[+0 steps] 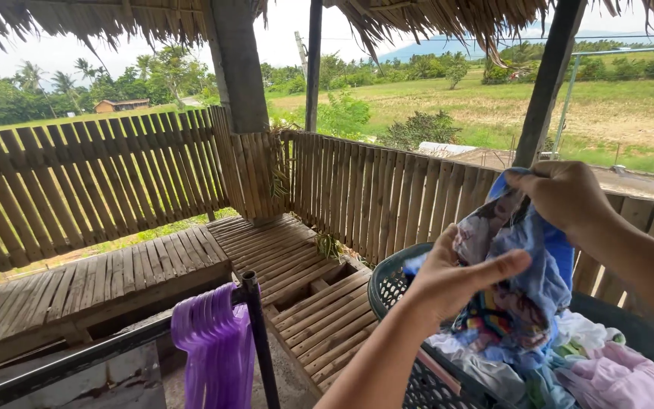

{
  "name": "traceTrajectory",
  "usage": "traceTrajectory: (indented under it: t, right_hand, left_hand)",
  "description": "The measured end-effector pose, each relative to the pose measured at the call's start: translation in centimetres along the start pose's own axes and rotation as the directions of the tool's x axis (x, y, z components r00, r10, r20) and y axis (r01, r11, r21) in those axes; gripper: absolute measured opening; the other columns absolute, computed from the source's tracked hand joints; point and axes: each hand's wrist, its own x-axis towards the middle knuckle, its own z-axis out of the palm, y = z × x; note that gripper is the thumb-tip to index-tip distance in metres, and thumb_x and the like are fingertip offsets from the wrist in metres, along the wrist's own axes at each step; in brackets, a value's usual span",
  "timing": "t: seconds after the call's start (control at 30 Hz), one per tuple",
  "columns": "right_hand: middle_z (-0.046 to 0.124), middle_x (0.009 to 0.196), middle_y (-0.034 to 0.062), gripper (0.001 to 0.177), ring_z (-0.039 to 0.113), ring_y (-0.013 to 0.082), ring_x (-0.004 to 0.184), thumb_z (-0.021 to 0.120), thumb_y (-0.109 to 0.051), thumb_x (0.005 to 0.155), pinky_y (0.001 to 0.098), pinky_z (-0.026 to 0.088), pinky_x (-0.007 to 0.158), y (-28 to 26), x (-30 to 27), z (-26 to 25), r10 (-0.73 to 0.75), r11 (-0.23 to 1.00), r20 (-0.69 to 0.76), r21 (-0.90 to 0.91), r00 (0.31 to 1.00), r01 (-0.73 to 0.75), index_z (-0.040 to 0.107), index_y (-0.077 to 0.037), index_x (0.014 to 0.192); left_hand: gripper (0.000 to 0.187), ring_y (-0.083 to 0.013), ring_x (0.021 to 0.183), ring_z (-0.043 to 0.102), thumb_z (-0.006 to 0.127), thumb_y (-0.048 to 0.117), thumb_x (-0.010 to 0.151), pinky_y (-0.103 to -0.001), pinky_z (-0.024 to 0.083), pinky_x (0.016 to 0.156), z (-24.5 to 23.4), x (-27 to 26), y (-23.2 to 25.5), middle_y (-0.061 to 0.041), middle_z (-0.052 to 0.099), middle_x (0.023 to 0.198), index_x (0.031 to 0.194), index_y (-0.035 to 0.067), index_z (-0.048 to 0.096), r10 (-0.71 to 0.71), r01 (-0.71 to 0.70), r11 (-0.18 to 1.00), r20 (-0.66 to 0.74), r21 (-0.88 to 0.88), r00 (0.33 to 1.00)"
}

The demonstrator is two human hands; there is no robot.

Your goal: The recorder hangs various items of washed laundry on a clothesline using plastic hangers.

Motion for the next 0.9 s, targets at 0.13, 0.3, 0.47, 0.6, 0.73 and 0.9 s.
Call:
traceTrajectory:
  t: [0.13, 0.3, 0.47, 0.6, 0.73, 0.9]
  right_hand:
    - [0.075, 0.086, 0.0107, 0.030, 0.064, 0.0177, 0.073, 0.076, -0.033, 0.097, 0.0371, 0.051, 0.068, -2.0, -0.7, -0.2, 0.000, 0.997, -0.035, 0.084, 0.999, 0.003, 0.080, -0.004, 0.105]
    - [0.078, 0.086, 0.0097, 0.028, 0.068, 0.0182, 0.074, 0.076, -0.032, 0.092, 0.0356, 0.056, 0.069, -6.6, -2.8, -0.1, -0.095, 0.995, 0.197, 0.005, 0.976, 0.096, 0.082, -0.007, 0.103]
    - [0.081, 0.097, 0.0100, 0.034, 0.071, 0.0202, 0.086, 0.075, -0.031, 0.086, 0.0365, 0.057, 0.077, -3.3, -5.3, -0.2, -0.062, 0.994, 0.421, 0.105, 0.905, 0.019, 0.081, -0.007, 0.108]
    - [0.071, 0.118, 0.0155, 0.064, 0.067, 0.0249, 0.100, 0.072, -0.004, 0.078, 0.0377, 0.055, 0.087, 8.2, -7.5, 3.1, 0.077, 0.992, 0.505, 0.048, 0.860, -0.118, 0.056, -0.012, 0.140]
    - [0.069, 0.107, 0.0099, 0.067, 0.062, 0.0188, 0.090, 0.064, -0.001, 0.087, 0.0350, 0.055, 0.081, 12.8, -10.5, 4.2, 0.328, 0.935, 0.646, -0.327, 0.689, -0.139, 0.047, -0.024, 0.147]
    - [0.070, 0.089, 0.0097, 0.033, 0.053, 0.0206, 0.070, 0.045, -0.015, 0.102, 0.0386, 0.053, 0.066, 16.2, -5.8, 0.5, 0.451, 0.848, 0.544, -0.509, 0.707, -0.149, 0.061, -0.016, 0.130]
  left_hand:
    - [0.163, -0.0398, 0.150, 0.034, 0.088, 0.077, 0.046, -0.045, 0.035, 0.118, 0.8, -0.8, -1.0, -0.028, 0.030, 0.164, 0.166, 0.000, 0.008, 0.126, -0.054, 0.887, -0.127, 0.459, 0.984]
    - [0.169, -0.0369, 0.151, 0.030, 0.089, 0.074, 0.046, -0.043, 0.034, 0.117, 2.5, -1.8, 0.5, -0.023, 0.020, 0.168, 0.169, 0.007, -0.006, 0.081, 0.028, 0.879, -0.206, 0.477, 0.975]
    - [0.080, -0.0295, 0.116, 0.070, 0.082, 0.050, 0.069, -0.041, 0.052, 0.099, 1.9, 2.8, -2.6, -0.012, 0.074, 0.126, 0.137, 0.014, 0.059, 0.135, -0.028, 0.971, -0.447, 0.238, 0.884]
    - [0.050, -0.0225, 0.108, 0.073, 0.080, 0.032, 0.078, -0.037, 0.055, 0.095, -1.0, 3.8, -2.8, -0.007, 0.076, 0.120, 0.123, 0.014, 0.069, 0.072, -0.118, 0.992, -0.591, -0.040, 0.803]
    - [0.043, -0.0221, 0.106, 0.072, 0.076, 0.022, 0.083, -0.038, 0.056, 0.094, -2.9, 2.6, -1.5, -0.005, 0.072, 0.122, 0.124, 0.014, 0.067, -0.127, -0.096, 0.941, -0.601, -0.324, 0.789]
    - [0.041, -0.0224, 0.105, 0.072, 0.075, 0.021, 0.083, -0.039, 0.056, 0.093, -4.4, 1.6, 0.1, -0.004, 0.073, 0.121, 0.123, 0.014, 0.067, -0.141, -0.158, 0.915, -0.662, -0.371, 0.736]
